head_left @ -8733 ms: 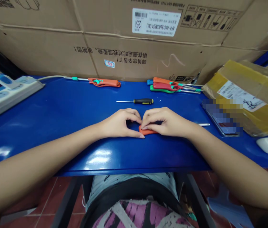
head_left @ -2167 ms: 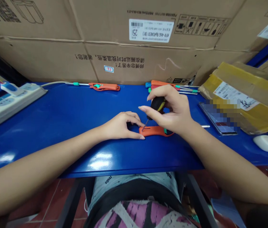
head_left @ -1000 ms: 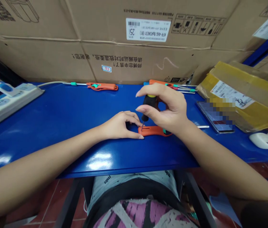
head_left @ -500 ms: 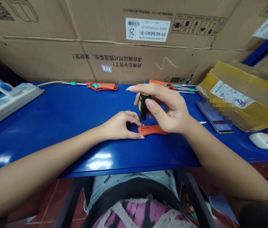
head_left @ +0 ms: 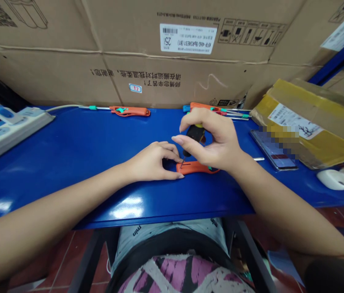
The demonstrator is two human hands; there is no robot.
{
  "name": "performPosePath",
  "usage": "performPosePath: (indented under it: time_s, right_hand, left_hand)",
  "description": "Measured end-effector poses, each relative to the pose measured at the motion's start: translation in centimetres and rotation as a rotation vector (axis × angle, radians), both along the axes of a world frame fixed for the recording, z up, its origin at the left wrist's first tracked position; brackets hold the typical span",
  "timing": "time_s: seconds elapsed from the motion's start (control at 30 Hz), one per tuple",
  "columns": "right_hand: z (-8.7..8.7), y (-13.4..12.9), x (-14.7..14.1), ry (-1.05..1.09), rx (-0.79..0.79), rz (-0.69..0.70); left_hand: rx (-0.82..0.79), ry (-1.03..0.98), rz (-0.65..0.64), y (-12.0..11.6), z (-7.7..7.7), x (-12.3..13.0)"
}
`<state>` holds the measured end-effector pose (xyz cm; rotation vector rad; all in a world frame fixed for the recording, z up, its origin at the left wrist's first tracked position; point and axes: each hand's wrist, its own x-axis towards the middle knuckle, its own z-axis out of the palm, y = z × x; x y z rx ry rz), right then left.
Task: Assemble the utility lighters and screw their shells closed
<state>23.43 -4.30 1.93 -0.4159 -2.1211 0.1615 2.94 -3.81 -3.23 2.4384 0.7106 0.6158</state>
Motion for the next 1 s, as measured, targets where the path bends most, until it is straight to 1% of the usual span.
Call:
performPosePath:
  time_s: [0.13,0.2,0.3,0.37,0.5,0.57,0.67,0.73,0.8,0.87,0.93,1.0]
  right_hand:
    - [0.17,-0.07,0.09,-0.064,-0.067,0.057]
    - [0.22,-0.09,0.03,-0.082,-0.090,0.058]
    - [0.03,0.09,-0.07,-0.055,-0.025,0.017]
    - [-0.08,0.18,0.00,-0.063,0.010,0.026]
    - [-0.06,-0.09,0.21,-0.124,-0.065,0.102]
    - [-0.17,-0.21,0.15,-0.123,-0.076,0.087]
    - [-0.44,-0.06,0.00,-0.084,0.003,0.016]
    - [-0.44,0.08,0.02,-0.085,0.044,0.015]
    - [-0.22,0.08,0.13,-0.117,0.023,0.058]
    - [0.04,-0.05,0.20,-0.144,-0.036,0.098]
    - [0.12,-0.12,0.16,-0.137,-0.072,0.081]
    - [-0.02,-0.04,0.06,-0.098,-0.056,0.030]
  left_hand:
    - [0.041,-0.014,-0.004,0.05,-0.11,-0.03]
    - [0.037,-0.020,-0.011,0.03,-0.18,-0.03]
    - [0.005,-0.003,0.019,-0.10,-0.20,0.01]
    - [-0.008,0.008,0.037,-0.17,-0.16,0.05]
    - [-0.007,-0.006,-0.005,-0.20,-0.01,0.06]
    - [-0.016,-0.002,-0.009,-0.21,-0.03,0.05]
    - [-0.041,0.009,0.044,-0.24,-0.18,0.07]
    - [-0.053,0.012,0.079,-0.25,-0.23,0.10]
    - [-0.047,0.008,0.059,-0.27,-0.17,0.11]
    - [-0.024,-0.009,0.016,-0.29,-0.04,0.10]
    - [-0.012,-0.016,-0.001,-0.33,0.06,0.09]
    - [-0.021,0.010,0.023,-0.37,0.06,0.08]
